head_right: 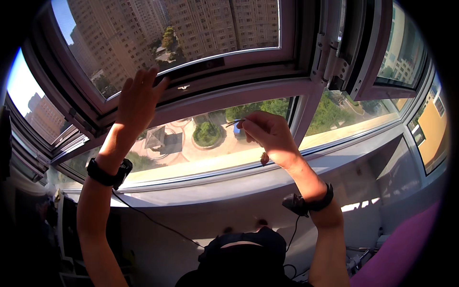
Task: The person installs a window screen into a large window frame. They then retrieve a pair of scissors from a drawer, return to the window area, open a cabinet under the sink, and use the scissors to cut open a cardboard box. Finally, they remove a white bottle from the box and pour its contents into a small orange cup.
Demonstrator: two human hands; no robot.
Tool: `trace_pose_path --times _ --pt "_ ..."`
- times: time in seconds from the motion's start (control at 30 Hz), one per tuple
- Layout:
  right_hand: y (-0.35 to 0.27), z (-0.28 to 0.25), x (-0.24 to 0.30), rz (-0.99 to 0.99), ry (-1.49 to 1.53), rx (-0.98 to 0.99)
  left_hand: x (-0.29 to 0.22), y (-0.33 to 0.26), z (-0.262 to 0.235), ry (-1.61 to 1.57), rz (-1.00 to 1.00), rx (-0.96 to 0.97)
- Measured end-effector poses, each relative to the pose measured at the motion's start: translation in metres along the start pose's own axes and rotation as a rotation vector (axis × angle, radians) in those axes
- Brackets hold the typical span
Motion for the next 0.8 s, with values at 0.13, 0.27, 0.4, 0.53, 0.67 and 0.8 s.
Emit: trace_pose_path --times 0.13,0.27,0.4,0.53,0.67,0.8 --pt "0.008 -0.003 0.001 -0.052 0.002 0.082 0.002 0.002 0.008 -0.019 -0.066 0.141" --pt "0.003 -0.024 0.001 -0.035 0.004 0.048 -0.001 0.006 0.007 -0.013 -0.085 0.147" --pt "-0.006 -0.045 0.005 -0.077 -0.033 -0.037 -0.002 0.008 0.002 -0.024 -0.068 0.115" --pt "-0.019 -0.064 -0.003 0.009 -0.029 -0.118 0.000 0.008 0.001 -0.066 -0.075 0.100" --pt "-0.025 -0.071 -0.002 -0.057 -0.006 -0.149 0.002 0.009 0.005 -0.131 -0.106 0.123" --pt "-0.024 -0.067 -0.008 0.024 -0.053 -0.166 0.008 0.008 0.009 -0.371 -0.223 0.230"
Point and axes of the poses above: each hand's wrist, its own y-axis towards the middle knuckle, its own z-axis out of the palm, x = y × z, the point moved 9 cm from there along y, towards the middle knuckle, and after that the axes turned 12 degrees about -z, right-handed, at the moved point
